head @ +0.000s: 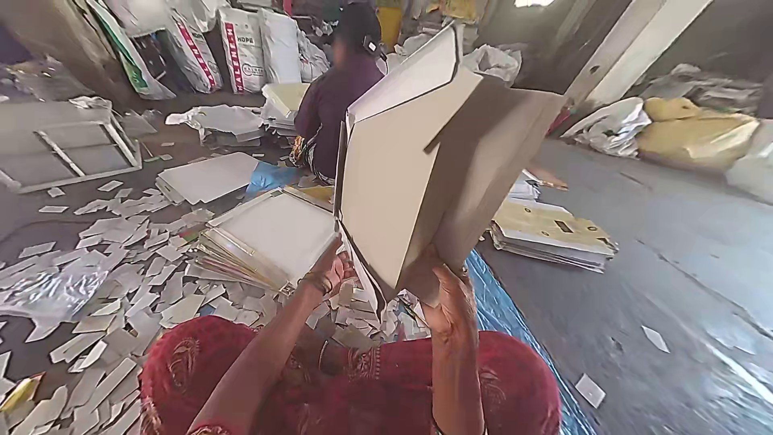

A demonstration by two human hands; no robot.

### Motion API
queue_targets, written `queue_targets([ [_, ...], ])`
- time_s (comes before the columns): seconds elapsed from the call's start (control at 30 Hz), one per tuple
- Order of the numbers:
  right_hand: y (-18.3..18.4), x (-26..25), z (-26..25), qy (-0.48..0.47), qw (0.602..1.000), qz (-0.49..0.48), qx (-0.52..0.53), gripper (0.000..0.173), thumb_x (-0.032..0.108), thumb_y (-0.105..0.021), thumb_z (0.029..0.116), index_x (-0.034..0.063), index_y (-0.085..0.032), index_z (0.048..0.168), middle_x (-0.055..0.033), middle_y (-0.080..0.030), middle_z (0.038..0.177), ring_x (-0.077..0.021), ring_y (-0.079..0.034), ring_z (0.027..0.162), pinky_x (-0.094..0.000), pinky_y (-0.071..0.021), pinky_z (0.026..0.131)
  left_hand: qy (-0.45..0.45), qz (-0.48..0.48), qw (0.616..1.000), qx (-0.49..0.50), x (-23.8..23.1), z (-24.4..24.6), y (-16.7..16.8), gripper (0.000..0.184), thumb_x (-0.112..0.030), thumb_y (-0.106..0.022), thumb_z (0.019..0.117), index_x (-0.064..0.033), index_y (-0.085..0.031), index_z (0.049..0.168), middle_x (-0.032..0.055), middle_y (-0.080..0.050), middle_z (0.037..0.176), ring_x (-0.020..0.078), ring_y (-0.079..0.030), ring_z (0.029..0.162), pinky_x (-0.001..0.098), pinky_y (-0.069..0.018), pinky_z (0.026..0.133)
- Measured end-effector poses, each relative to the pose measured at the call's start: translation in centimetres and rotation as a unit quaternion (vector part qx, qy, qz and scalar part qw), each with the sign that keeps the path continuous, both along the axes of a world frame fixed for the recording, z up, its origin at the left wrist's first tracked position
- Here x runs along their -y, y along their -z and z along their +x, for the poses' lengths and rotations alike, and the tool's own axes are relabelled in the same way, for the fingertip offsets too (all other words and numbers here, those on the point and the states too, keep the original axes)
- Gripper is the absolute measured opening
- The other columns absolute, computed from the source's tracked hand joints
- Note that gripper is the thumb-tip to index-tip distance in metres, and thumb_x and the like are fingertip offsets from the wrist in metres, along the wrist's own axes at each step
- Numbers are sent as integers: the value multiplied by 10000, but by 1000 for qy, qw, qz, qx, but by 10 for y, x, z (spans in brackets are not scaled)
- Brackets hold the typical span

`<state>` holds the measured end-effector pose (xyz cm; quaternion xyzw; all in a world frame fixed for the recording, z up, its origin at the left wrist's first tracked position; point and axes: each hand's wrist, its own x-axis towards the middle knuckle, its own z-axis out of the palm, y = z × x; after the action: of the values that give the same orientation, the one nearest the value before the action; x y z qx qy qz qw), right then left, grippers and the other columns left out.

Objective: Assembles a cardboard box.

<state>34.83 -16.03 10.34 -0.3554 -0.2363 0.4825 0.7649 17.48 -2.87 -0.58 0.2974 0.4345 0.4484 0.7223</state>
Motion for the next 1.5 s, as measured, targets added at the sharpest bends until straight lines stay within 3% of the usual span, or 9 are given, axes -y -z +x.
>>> queue_targets([
  [0.2, 14, -4, 22, 11, 1000, 15, 24, 178, -47, -530, 973, 62, -589, 1100, -29, -724, 911, -115, -726, 815, -316, -639, 719, -118, -13, 993, 25, -34, -8, -33, 487, -359, -479, 1072, -56, -416, 1448, 175, -586, 1227, 234, -611, 991, 385, -523, 854],
  [0.4, 74, -49, 53, 74, 990, -74, 96, 317, 55, -618, 990, -3, -549, 1293, -112, -675, 1101, -144, -683, 963, -339, -601, 826, -260, 67, 962, 45, -29, -32, -33, 878, 1, -537, 973, -186, 34, 1612, 271, -394, 1449, 354, -545, 1158, 494, -527, 866],
  [0.5, 132, -75, 62, 105, 974, -126, 157, 645, 94, -636, 989, 43, -342, 1560, -202, -493, 1489, -274, -550, 1289, -464, -490, 1035, -319, 177, 931, 35, -20, -39, -34, 1138, 163, -516, 774, -285, 113, 1610, 258, -329, 1531, 321, -553, 1199, 473, -545, 860],
  [0.63, 157, -80, 60, 54, 971, -121, 200, 734, 191, -608, 1010, 80, -209, 1617, -206, -271, 1640, -370, -375, 1453, -610, -440, 1063, -313, 342, 880, -105, -13, -47, -33, 922, -31, -589, 887, -127, -57, 1634, 265, -436, 1488, 283, -503, 1318, 396, -455, 1070],
  [0.7, 148, -80, 55, 31, 965, -90, 243, 638, 185, -594, 1013, 47, -322, 1573, -204, -343, 1603, -333, -456, 1398, -544, -485, 1046, -300, 392, 853, -168, -15, -45, -36, 721, -126, -559, 986, -71, -201, 1609, 209, -529, 1407, 222, -553, 1251, 357, -465, 1056],
  [0.77, 141, -80, 50, 22, 952, -54, 300, 532, 152, -582, 1018, 11, -431, 1509, -211, -438, 1542, -304, -558, 1302, -475, -532, 1005, -290, 411, 844, -189, -13, -44, -41, 616, -139, -510, 1030, -24, -273, 1587, 206, -394, 1568, 230, -449, 1406, 367, -387, 1159],
  [1.07, 104, -69, 44, 112, 875, 37, 470, 406, 102, -577, 1007, -35, -571, 1389, -240, -539, 1448, -313, -583, 1288, -403, -532, 1023, -326, 443, 805, -220, -2, -48, -62, 678, -267, -565, 1007, -52, -285, 1585, 148, -342, 1610, 206, -367, 1463, 384, -326, 1200],
  [1.3, 66, -59, 45, 292, 755, 114, 576, 653, 263, -679, 954, -18, -454, 1499, -235, -427, 1561, -380, -409, 1451, -513, -362, 1182, -232, 487, 808, -236, 34, -42, -79, 630, -293, -546, 1004, -102, -345, 1570, 88, -393, 1581, 161, -408, 1432, 375, -375, 1174],
  [1.5, 8, -57, 59, 396, 606, 187, 664, 728, 463, -660, 965, 23, -452, 1507, -242, -352, 1607, -423, -233, 1532, -663, -133, 1226, -172, 530, 742, -373, 51, -43, -94, 609, -292, -532, 995, -36, -404, 1533, 184, -482, 1496, 206, -483, 1355, 395, -406, 1114],
])
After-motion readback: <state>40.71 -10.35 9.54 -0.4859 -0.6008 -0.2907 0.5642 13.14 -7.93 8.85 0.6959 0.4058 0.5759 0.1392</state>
